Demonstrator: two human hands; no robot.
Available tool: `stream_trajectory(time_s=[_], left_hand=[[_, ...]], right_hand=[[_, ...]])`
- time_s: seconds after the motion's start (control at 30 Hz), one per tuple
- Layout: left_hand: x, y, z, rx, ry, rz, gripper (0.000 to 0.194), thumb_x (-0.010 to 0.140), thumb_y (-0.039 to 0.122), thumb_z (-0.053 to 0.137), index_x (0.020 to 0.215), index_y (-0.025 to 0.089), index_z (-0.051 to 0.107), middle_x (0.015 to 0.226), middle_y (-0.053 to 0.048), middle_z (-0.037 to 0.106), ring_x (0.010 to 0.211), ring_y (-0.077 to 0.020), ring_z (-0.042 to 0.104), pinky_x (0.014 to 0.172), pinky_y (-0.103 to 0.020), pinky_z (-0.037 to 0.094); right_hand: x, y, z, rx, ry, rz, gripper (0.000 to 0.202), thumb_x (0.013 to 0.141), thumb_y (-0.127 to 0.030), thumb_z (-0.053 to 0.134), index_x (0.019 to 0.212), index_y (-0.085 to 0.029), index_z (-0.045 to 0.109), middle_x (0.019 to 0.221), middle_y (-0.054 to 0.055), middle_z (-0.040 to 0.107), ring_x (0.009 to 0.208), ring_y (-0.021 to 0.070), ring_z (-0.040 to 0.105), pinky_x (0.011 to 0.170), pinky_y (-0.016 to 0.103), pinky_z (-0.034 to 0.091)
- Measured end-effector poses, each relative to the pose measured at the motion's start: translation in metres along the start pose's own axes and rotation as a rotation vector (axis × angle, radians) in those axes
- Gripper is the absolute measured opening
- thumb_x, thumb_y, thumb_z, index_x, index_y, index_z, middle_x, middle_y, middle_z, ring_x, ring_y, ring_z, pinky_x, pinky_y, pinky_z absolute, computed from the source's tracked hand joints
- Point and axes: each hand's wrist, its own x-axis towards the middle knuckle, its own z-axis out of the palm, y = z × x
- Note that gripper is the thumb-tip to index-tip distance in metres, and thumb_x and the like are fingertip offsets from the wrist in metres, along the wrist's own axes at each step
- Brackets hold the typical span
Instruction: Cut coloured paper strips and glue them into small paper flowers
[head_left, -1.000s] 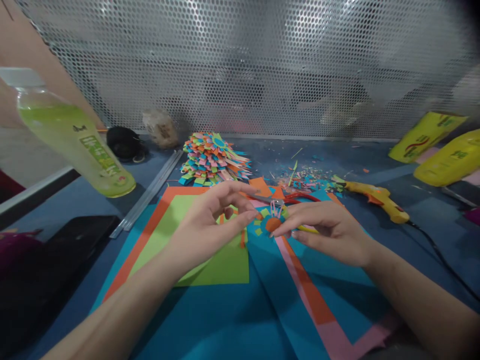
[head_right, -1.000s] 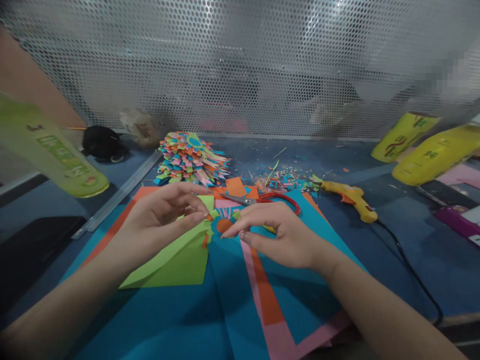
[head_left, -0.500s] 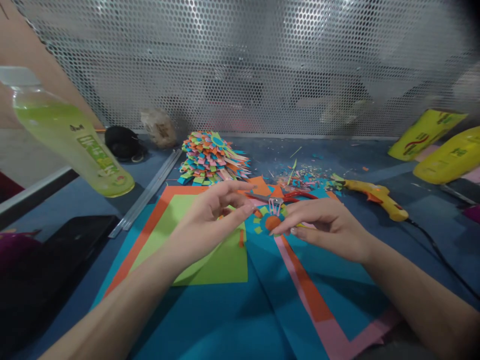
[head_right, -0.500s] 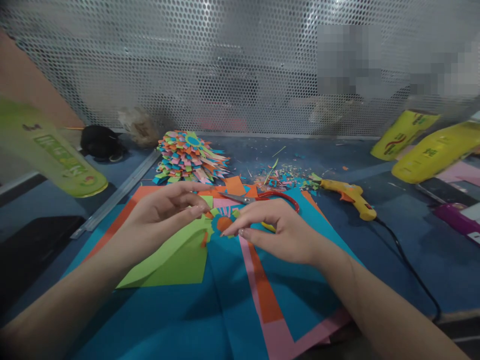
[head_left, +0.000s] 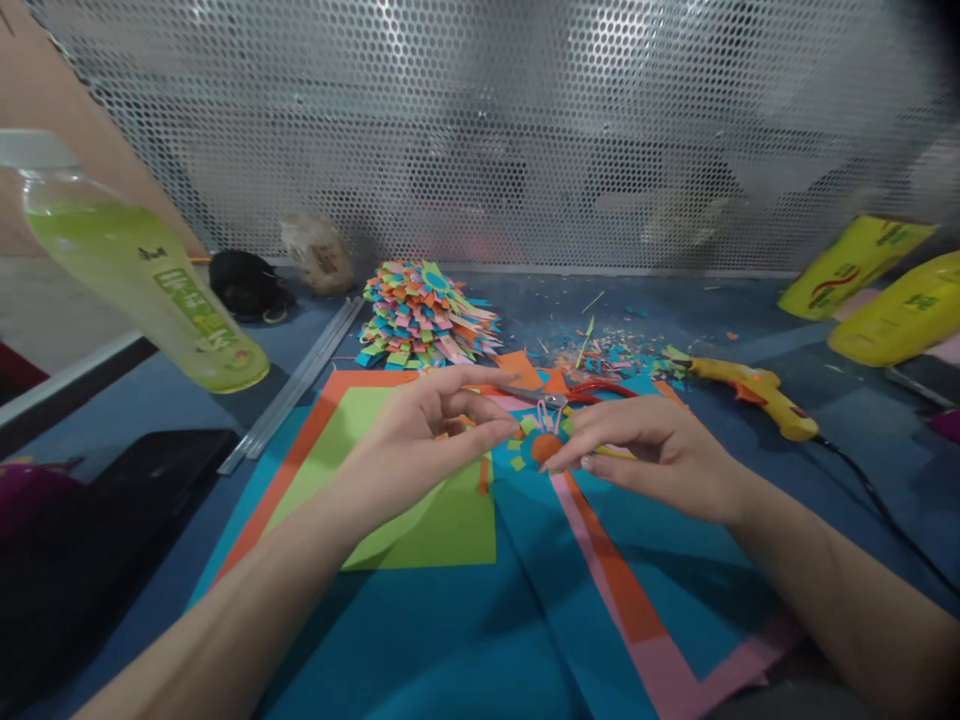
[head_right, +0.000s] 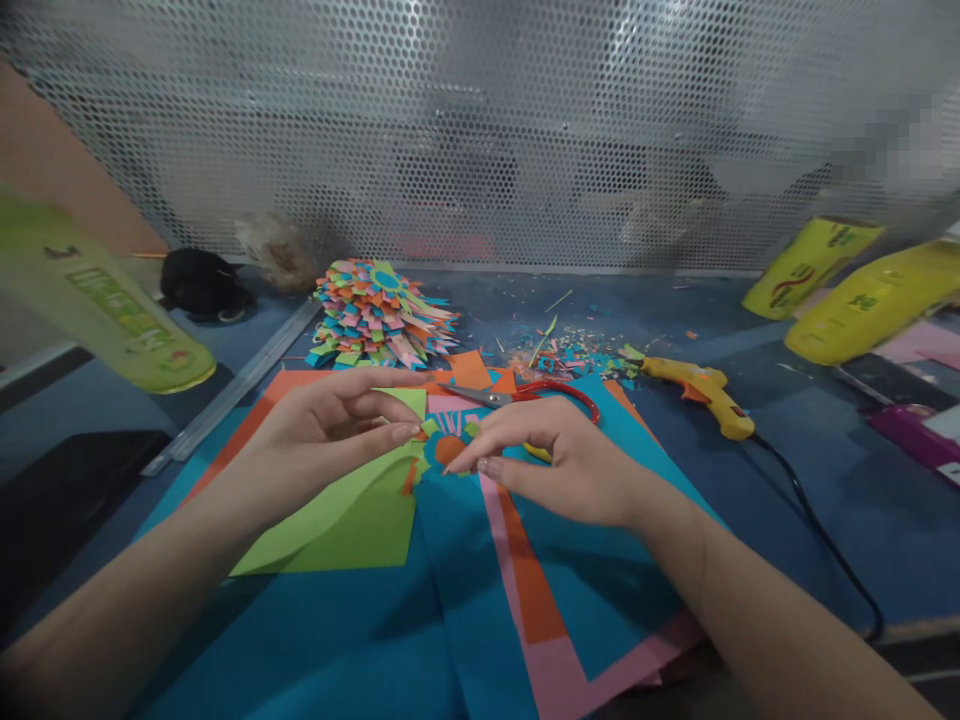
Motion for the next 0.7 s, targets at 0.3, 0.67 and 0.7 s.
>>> stream_trajectory(time_s=[0.3,0.67,0.7], left_hand=[[0.0016,0.0,0.0003,-0.015,0.006,0.015,0.043,0.066,0.031,0.071,0.106,0.018,0.059,0.066,0.001,0.065,0.063,-0.0126,0.061,0.057,-0.024,0.045],[0.0012,-0.0037,-0.0005,-0.011,-0.005,0.02,0.043,0.068,0.03,0.071,0.107,0.019,0.058,0.07,0.0,0.067,0.069,-0.014,0.063,0.062,-0.025,0.046],[0.001,-0.0038,-0.0006,-0.017,-0.01,0.024,0.042,0.068,0.029,0.071,0.107,0.019,0.058,0.07,0.0,0.067,0.068,-0.0136,0.063,0.062,-0.025,0.046]], right_hand=[[-0.0007,-0.0006,-0.0005,-0.029,-0.015,0.014,0.017,0.084,-0.019,0.054,0.086,-0.018,0.071,0.076,0.003,0.068,0.07,0.0119,0.059,0.065,0.023,0.046],[-0.001,-0.0006,-0.0006,-0.05,-0.021,0.008,0.017,0.084,-0.019,0.054,0.085,-0.016,0.07,0.074,0.003,0.068,0.07,0.012,0.059,0.065,0.023,0.046],[-0.0012,-0.0004,-0.0005,-0.05,-0.021,0.007,0.017,0.084,-0.019,0.054,0.085,-0.017,0.07,0.075,0.003,0.068,0.07,0.0123,0.06,0.066,0.024,0.046]])
